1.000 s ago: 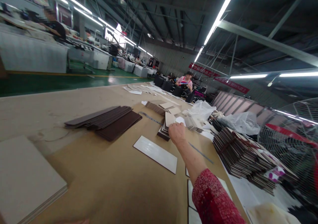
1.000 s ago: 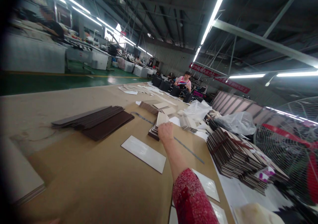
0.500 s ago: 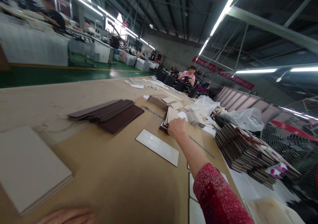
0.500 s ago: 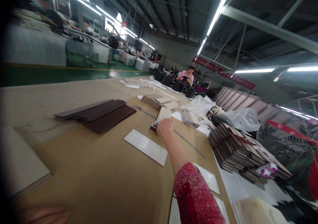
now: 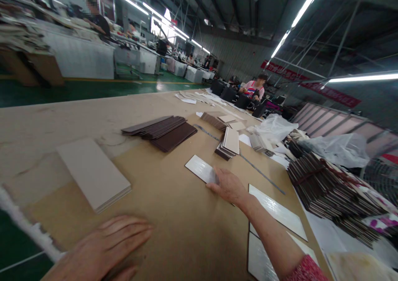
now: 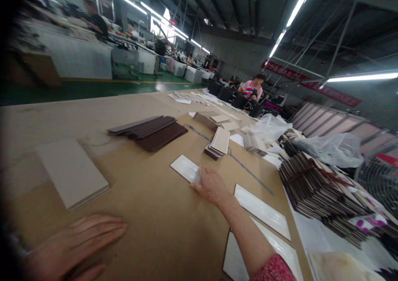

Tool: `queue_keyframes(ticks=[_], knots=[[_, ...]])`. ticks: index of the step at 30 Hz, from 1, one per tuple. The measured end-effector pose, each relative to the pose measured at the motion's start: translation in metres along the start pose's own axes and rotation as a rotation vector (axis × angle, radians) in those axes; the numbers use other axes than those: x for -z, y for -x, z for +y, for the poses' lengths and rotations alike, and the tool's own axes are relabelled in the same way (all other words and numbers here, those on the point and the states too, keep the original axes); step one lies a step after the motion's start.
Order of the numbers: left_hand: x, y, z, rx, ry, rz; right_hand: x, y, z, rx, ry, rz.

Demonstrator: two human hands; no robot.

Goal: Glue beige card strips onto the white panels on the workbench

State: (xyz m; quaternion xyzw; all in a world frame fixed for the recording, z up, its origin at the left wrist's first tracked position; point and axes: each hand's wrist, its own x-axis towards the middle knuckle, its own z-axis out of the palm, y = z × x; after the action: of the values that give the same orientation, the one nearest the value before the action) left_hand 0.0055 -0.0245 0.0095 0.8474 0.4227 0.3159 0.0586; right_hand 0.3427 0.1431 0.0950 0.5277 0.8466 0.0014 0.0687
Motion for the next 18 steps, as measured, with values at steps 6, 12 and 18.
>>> queue_keyframes(ticks=[6, 12, 18], knots=[[0.039, -0.002, 0.013, -0.016, 0.117, -0.022, -0.023, 0.069, -0.064, 0.159, -0.005, 0.097], [0.111, -0.029, -0.024, 0.074, -0.034, -0.07, -0.051, 0.116, -0.112, 0.418, 0.064, 0.368], [0.139, -0.071, -0.084, 0.03, -0.171, -0.481, -0.012, 0.135, -0.109, 0.52, 0.064, 0.534]])
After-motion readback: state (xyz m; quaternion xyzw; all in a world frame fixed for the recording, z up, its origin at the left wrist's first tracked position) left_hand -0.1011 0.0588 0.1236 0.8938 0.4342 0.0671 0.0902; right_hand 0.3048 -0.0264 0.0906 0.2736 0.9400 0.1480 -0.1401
